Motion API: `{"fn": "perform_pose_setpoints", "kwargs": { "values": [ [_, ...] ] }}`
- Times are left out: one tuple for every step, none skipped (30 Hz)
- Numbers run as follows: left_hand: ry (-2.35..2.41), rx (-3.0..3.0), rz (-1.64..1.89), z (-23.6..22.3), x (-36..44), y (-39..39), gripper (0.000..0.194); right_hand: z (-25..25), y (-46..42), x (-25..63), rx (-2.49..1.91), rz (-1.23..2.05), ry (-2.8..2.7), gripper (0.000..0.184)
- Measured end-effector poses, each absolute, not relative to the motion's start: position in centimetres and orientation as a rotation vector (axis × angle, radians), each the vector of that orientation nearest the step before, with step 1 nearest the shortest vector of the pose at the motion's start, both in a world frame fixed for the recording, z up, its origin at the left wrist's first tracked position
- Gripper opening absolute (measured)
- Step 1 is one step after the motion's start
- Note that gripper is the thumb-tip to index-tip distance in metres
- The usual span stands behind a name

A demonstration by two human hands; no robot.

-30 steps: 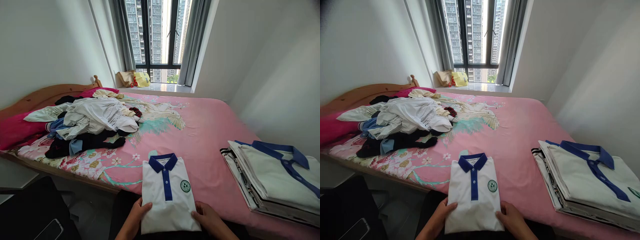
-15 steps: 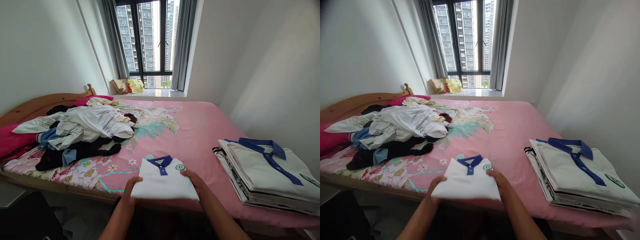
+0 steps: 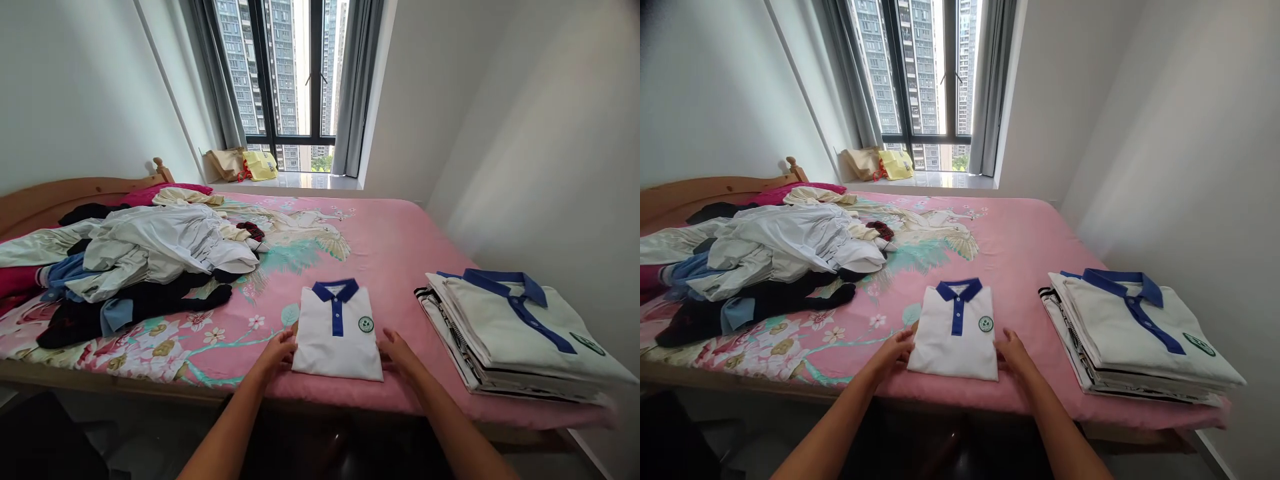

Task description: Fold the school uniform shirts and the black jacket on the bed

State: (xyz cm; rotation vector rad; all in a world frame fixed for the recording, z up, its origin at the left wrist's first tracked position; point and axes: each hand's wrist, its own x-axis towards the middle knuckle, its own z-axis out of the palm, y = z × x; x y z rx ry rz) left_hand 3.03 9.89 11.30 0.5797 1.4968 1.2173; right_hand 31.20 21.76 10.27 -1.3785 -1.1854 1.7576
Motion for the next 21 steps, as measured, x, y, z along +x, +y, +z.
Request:
{"fn": "perform_pose_setpoints", "kwargs": {
  "values": [
    [1.548,0.565,1.205,10.0,3.1,9.1,0.056,8.6,21.0,32.0,-1.419,1.727,-1.149,0.068],
    [1.582,0.567,1.194,9.0,3.2,8.5,0.052,7.4,20.5,32.7,-1.438,1.707,-1.137,0.063],
    [1.602,0.584,1.183,8.4,3.2,8.2,0.048,6.6,20.1,33.2,-1.438,1.690,-1.141,0.057],
    [1.620,0.608,1.166,8.1,3.1,8.1,0.045,6.3,19.9,33.5,-1.441,1.674,-1.181,0.050],
    [1.639,0.637,1.147,8.0,3.0,8.2,0.042,6.3,19.8,33.6,-1.464,1.650,-1.255,0.044],
    [1.660,0.670,1.130,8.0,3.0,8.5,0.039,6.4,19.9,33.5,-1.496,1.618,-1.345,0.038],
    [1.685,0.702,1.118,8.1,2.9,8.8,0.036,6.7,20.1,33.4,-1.526,1.583,-1.433,0.033],
    [1.712,0.730,1.112,8.2,2.9,9.1,0.034,6.9,20.2,33.1,-1.549,1.550,-1.507,0.030],
    [1.737,0.756,1.109,8.3,2.9,9.3,0.032,7.1,20.4,32.9,-1.560,1.527,-1.557,0.028],
    [1.757,0.780,1.108,8.4,2.9,9.5,0.031,7.3,20.6,32.7,-1.560,1.506,-1.587,0.027],
    [1.771,0.800,1.105,8.4,2.9,9.5,0.032,7.3,20.6,32.6,-1.554,1.481,-1.602,0.027],
    [1.781,0.817,1.097,8.4,2.9,9.5,0.034,7.3,20.6,32.5,-1.547,1.455,-1.615,0.027],
    [1.787,0.830,1.084,8.5,2.9,9.4,0.035,7.2,20.6,32.5,-1.547,1.425,-1.638,0.028],
    [1.789,0.841,1.066,8.5,2.9,9.2,0.036,7.1,20.5,32.5,-1.548,1.398,-1.663,0.028],
    [1.788,0.849,1.045,8.5,2.8,9.1,0.037,7.1,20.4,32.5,-1.549,1.379,-1.686,0.030],
    [1.785,0.856,1.022,8.5,2.7,9.0,0.038,7.0,20.3,32.5,-1.552,1.372,-1.702,0.031],
    [1.779,0.860,0.997,8.6,2.7,9.0,0.039,7.1,20.2,32.5,-1.554,1.378,-1.710,0.032],
    [1.772,0.864,0.974,8.7,2.6,9.0,0.041,7.1,20.2,32.5,-1.555,1.387,-1.714,0.032],
    [1.766,0.867,0.954,8.9,2.6,9.0,0.042,7.2,20.2,32.4,-1.554,1.393,-1.717,0.032],
    [1.760,0.869,0.939,9.0,2.6,9.1,0.043,7.3,20.3,32.3,-1.556,1.396,-1.718,0.032],
    [1.756,0.871,0.928,9.2,2.6,9.2,0.043,7.3,20.4,32.2,-1.558,1.398,-1.720,0.032]
  ]
}}
